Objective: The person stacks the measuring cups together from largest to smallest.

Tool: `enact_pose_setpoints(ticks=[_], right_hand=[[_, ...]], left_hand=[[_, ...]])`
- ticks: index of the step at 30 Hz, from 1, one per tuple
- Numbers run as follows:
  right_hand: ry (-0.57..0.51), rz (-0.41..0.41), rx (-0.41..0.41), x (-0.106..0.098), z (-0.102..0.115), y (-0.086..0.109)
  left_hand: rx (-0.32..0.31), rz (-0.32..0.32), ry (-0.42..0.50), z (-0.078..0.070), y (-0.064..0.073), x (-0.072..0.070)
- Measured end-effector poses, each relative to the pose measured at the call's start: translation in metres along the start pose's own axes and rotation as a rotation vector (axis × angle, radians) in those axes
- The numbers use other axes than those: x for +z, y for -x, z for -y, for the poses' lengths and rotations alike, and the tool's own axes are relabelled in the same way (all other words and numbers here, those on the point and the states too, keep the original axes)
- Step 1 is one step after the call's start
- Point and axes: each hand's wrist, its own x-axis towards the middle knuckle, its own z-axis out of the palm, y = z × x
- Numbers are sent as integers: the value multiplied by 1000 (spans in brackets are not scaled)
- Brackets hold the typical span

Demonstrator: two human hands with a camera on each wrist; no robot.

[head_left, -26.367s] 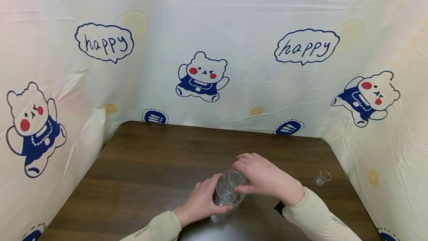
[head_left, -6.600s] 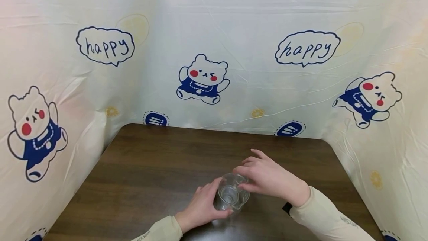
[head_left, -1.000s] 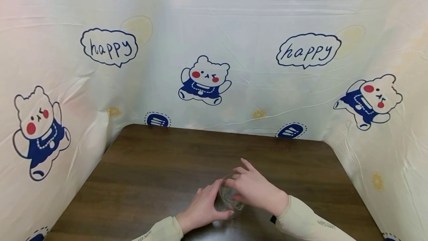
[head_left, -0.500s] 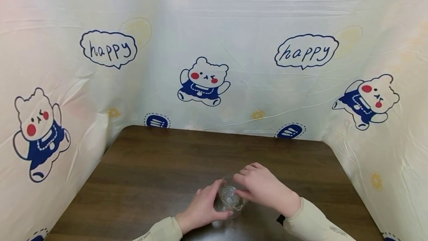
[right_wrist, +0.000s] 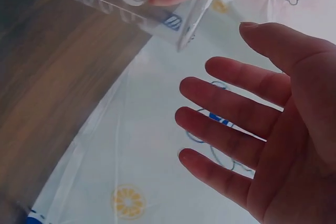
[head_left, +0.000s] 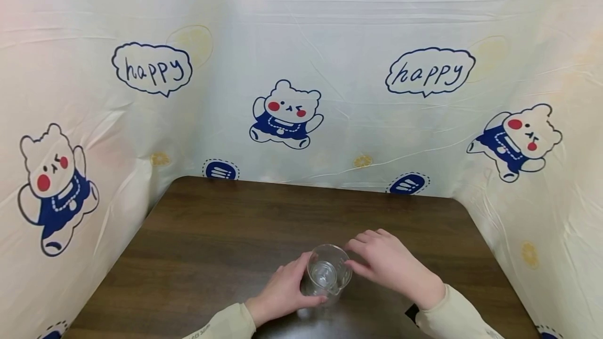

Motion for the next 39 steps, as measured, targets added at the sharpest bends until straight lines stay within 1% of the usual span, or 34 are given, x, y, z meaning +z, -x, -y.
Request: enact_pose_setpoints(ticks=[4,10,17,23,31,36,39], right_hand=[[3,-12,36,4,-4,7],[37,-58,100,11,-10,16],[69,-112,132,21,-15,26],[72,-129,173,26,-21,35],[79,-129,245,34,-33,53],[90,-155,261,40,-39,63],[94,-151,274,42,-42,67]], left_hand=[[-6,0,2,1,0,0],[-7,-2,7,1,1,1],[-8,-1,11,1,2,2],[-14,-12,-3,4,2,3],[-13,-20,-14,3,0,3],[-4,-21,-15,3,1,3],[3,-23,-15,3,0,4]])
